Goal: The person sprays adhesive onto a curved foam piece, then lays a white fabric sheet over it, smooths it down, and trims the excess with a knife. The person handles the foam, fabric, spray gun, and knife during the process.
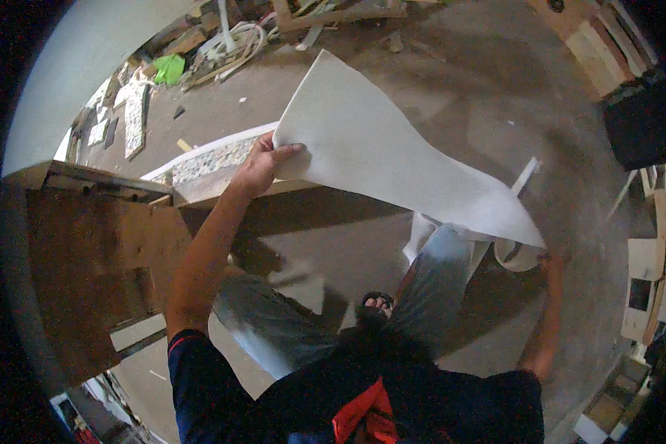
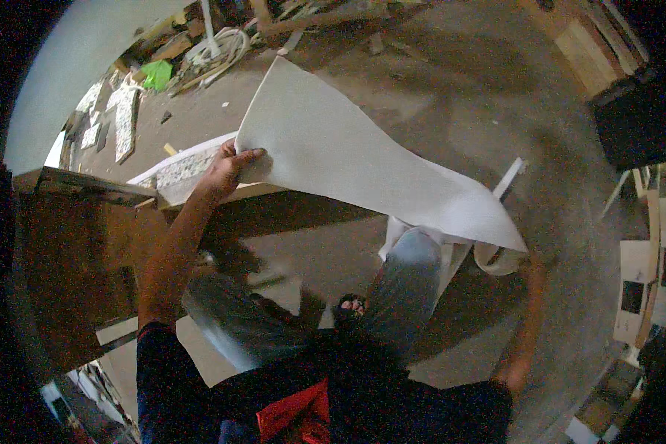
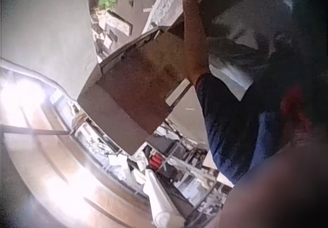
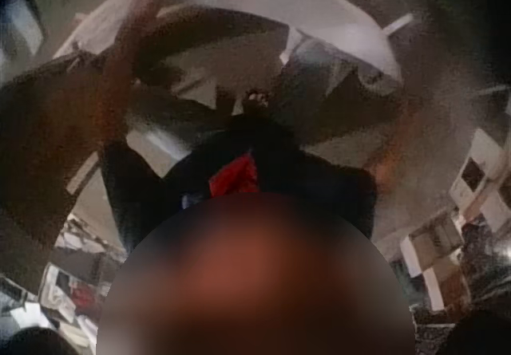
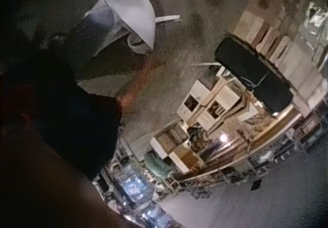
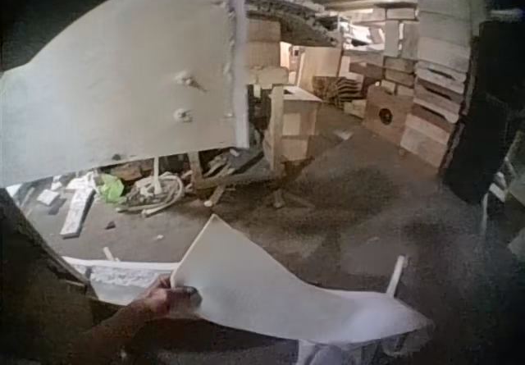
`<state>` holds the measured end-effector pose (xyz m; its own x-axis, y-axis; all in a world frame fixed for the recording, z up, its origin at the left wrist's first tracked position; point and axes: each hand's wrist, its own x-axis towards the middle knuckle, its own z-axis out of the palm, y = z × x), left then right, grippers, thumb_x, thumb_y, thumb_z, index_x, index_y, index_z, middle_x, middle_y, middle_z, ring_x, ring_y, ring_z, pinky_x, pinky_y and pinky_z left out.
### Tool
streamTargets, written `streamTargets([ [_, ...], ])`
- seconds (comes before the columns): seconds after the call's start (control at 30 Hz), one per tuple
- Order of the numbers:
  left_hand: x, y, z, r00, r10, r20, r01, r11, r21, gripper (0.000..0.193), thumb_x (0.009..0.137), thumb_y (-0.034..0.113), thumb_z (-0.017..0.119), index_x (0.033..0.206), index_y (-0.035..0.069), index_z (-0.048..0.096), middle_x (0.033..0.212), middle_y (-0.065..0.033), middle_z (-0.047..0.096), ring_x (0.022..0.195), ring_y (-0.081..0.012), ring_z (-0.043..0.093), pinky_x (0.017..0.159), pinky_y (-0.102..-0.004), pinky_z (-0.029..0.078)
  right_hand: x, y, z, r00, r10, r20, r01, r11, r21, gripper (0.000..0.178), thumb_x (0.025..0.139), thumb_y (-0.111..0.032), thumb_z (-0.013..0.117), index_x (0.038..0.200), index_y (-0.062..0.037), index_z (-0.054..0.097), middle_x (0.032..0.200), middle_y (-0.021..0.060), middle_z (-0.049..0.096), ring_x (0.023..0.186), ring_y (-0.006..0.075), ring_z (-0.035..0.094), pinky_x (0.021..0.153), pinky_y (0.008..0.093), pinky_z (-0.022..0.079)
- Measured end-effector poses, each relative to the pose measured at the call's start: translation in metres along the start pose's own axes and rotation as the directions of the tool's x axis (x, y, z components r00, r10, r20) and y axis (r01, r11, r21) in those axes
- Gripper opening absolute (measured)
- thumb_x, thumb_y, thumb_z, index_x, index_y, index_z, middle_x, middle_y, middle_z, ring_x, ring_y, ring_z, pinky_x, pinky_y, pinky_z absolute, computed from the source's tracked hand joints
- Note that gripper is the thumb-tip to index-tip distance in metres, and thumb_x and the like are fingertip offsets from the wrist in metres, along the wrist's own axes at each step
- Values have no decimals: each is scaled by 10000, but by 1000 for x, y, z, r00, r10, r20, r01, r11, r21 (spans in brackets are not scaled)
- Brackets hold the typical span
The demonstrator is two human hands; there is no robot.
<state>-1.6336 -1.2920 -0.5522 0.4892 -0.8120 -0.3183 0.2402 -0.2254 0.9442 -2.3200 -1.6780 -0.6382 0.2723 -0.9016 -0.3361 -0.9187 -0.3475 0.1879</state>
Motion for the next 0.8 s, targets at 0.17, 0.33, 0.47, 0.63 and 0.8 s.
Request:
streamTargets([
  [0.17, -53, -8, 2, 993, -118, -9, 117, 992, -35, 227, 947, 154, 703, 1148, 49, 694, 1005, -33, 729, 889, -153, 692, 789, -338, 562, 9, -197, -58, 909, -413, -59, 384, 772, 507, 804, 796, -314, 819, 1477, -63, 473, 1451, 233, 531, 1413, 351, 437, 1153, 422, 368],
  [0.33, -76, -16, 12, 990, -98, 100, 93, 994, 57, 225, 962, 127, 678, 1169, 38, 688, 1004, -21, 722, 907, -135, 669, 822, -329, 542, -4, -402, -146, 621, -765, -173, 668, 401, 627, 865, 775, -246, 845, 1497, -18, 425, 1510, 221, 471, 1409, 324, 450, 1157, 408, 364],
  [0.47, -103, -6, 3, 998, -61, 30, 59, 996, 69, 272, 931, 149, 711, 1180, 39, 688, 1021, -41, 723, 922, -158, 672, 838, -338, 538, 3, -476, -113, 349, -921, -172, 691, 130, 711, 821, 684, -412, 905, 1342, -53, 569, 1283, 206, 627, 1286, 369, 539, 1084, 414, 424],
  [0.63, -172, -26, -58, 909, -229, -347, 274, 958, 85, 356, 864, 175, 771, 1183, 51, 675, 1136, -84, 693, 992, -209, 668, 861, -356, 541, -18, -487, -110, 266, -947, 182, 734, 322, 598, 537, 737, -385, 851, 1106, -23, 705, 975, 162, 727, 957, 278, 694, 834, 416, 531],
  [0.8, -235, -104, -146, 891, -145, -430, 89, 985, -148, 359, 862, 174, 757, 1172, 42, 632, 1126, -79, 684, 1007, -207, 660, 876, -377, 543, -39, -504, -86, 175, -906, 384, 754, 374, 539, 442, 748, -277, 824, 1119, -56, 729, 1032, 160, 747, 962, 284, 708, 838, 406, 539],
])
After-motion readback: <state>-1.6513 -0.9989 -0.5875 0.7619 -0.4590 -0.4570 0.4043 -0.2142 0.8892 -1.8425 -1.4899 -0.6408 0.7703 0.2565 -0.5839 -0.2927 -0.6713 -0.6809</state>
